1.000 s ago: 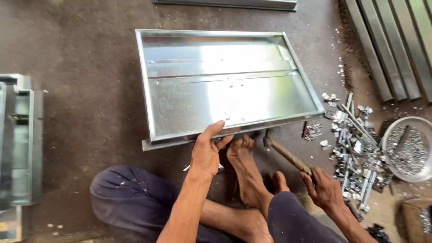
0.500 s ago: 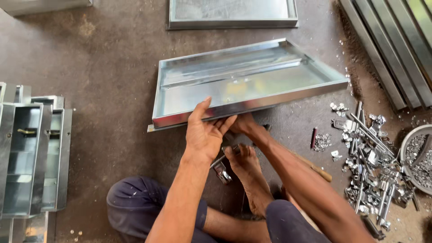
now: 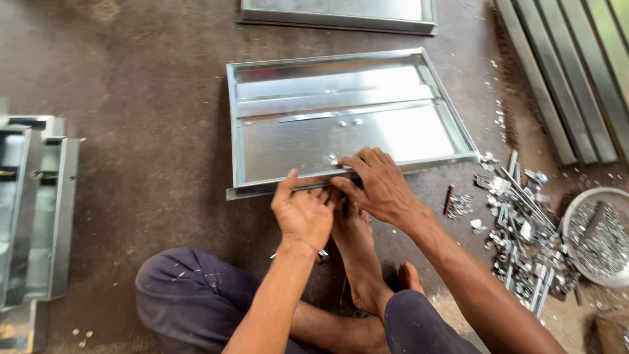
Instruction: The person assembles metal components to form a tray by hand, using a hammer to tap clips into place and inserting a metal rod through the side of the tray.
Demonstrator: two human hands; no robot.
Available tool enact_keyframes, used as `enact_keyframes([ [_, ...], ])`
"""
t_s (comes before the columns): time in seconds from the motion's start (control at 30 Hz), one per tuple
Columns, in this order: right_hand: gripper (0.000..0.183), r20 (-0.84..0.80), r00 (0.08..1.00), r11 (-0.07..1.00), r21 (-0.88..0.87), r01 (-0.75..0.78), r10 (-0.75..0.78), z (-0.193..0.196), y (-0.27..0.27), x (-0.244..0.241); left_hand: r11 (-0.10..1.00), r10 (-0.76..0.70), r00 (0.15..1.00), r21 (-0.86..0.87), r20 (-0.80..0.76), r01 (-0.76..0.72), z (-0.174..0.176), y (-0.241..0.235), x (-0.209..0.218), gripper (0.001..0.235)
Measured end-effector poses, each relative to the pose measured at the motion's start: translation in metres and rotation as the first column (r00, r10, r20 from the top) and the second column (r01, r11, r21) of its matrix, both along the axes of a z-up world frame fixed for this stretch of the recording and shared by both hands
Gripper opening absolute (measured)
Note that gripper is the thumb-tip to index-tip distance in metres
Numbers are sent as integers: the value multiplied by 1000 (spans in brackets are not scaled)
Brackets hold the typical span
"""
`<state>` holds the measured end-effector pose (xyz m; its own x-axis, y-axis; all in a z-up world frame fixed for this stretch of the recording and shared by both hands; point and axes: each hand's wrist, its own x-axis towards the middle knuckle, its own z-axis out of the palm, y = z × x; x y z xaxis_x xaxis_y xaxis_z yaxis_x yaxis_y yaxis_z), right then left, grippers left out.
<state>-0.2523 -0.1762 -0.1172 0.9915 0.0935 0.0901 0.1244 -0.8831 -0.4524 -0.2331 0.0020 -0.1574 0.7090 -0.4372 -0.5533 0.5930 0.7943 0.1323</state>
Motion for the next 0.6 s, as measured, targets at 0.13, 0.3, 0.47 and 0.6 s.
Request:
enact_keyframes([
  [0.13, 40, -100, 995, 999, 30, 27, -24, 2, 9, 7, 989, 17, 1000, -147, 10, -16, 13, 4, 4, 66],
  [0.3, 35, -199, 980, 999, 36, 26, -18, -11, -7, 11, 545, -617, 784, 755, 66, 365, 103, 34, 0, 32],
  [0.47, 48, 246, 969, 995, -88, 40, -17, -32, -22, -49, -53, -564, 750, 891, 346, -451, 89, 92, 77, 39],
  [0.6, 63, 134, 944, 933, -165, 320, -300, -38, -46, -117, 391, -530, 817, 790, -227, 473, 21, 109, 141, 82],
])
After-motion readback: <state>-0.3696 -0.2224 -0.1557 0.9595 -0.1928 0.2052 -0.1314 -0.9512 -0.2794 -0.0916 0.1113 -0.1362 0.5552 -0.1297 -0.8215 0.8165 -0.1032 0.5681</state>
